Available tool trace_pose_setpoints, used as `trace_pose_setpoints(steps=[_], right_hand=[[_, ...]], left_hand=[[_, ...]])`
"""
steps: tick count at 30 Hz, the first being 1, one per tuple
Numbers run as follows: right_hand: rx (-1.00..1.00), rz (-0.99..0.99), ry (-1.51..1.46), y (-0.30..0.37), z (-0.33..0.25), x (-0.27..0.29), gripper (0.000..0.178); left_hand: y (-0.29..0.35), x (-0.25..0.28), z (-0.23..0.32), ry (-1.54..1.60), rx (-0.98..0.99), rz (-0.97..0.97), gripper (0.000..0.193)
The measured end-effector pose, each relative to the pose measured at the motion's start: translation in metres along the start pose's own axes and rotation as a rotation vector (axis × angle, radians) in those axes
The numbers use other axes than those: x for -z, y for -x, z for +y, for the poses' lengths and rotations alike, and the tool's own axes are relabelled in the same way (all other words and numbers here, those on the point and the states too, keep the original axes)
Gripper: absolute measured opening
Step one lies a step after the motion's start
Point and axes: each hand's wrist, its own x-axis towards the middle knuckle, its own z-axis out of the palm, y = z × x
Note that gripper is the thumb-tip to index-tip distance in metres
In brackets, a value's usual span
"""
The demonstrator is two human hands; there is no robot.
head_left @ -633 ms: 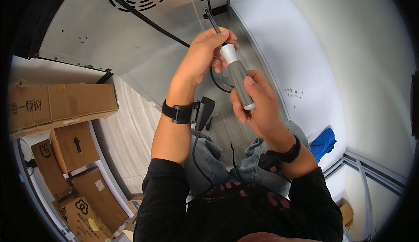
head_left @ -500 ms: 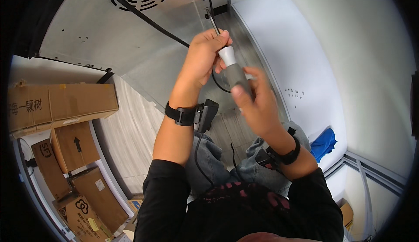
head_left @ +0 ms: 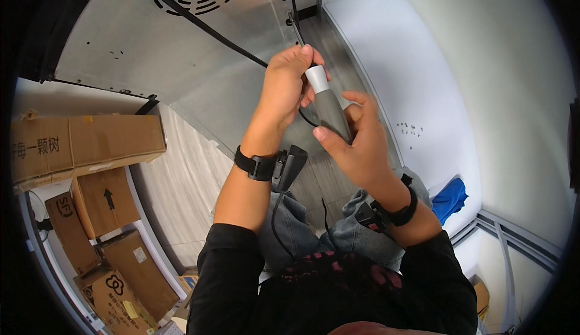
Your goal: The person uses a screwdriver to tighten screws on the back panel of an electronic device. They repeatedly insert and turn the screwdriver at multiple screw locations along the device's edge.
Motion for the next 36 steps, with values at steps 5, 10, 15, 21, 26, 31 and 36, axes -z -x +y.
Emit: trace_pose_setpoints(steps=[5, 10, 15, 21, 26, 31, 36], right_hand=[[-0.313, -0.103, -0.401, -0.004, -0.014, 0.004, 0.035], [-0.541, -0.118, -0.589, -0.007, -0.02, 0.007, 0.033], [0.016, 0.027, -0.059, -0.004, -0.002, -0.008, 0.038], [-0.593, -0.248, -0.943, -0.011, -0.019, 0.017, 0.036], [-0.026, -0.001, 0.026, -0.005, -0.006, 0.003, 0.037], [-0.398, -0.211, -0.736, -0.01, -0.008, 0.017, 0.043], [-0.422, -0.227, -0.54, -0.012, -0.02, 0.023, 0.047]], left_hand=[[-0.002, 0.002, -0.004, 0.004, -0.022, 0.039, 0.03], [-0.001, 0.003, 0.005, 0.14, 0.013, -0.052, 0.026], [-0.005, 0.005, -0.001, -0.071, 0.0, 0.028, 0.027], [0.003, -0.003, 0.013, 0.126, 0.074, -0.03, 0.026], [-0.006, 0.008, -0.002, -0.059, 0.013, -0.008, 0.027], [-0.004, 0.004, 0.002, 0.003, -0.005, -0.014, 0.026], [-0.002, 0.007, 0.003, 0.054, 0.032, -0.049, 0.025]])
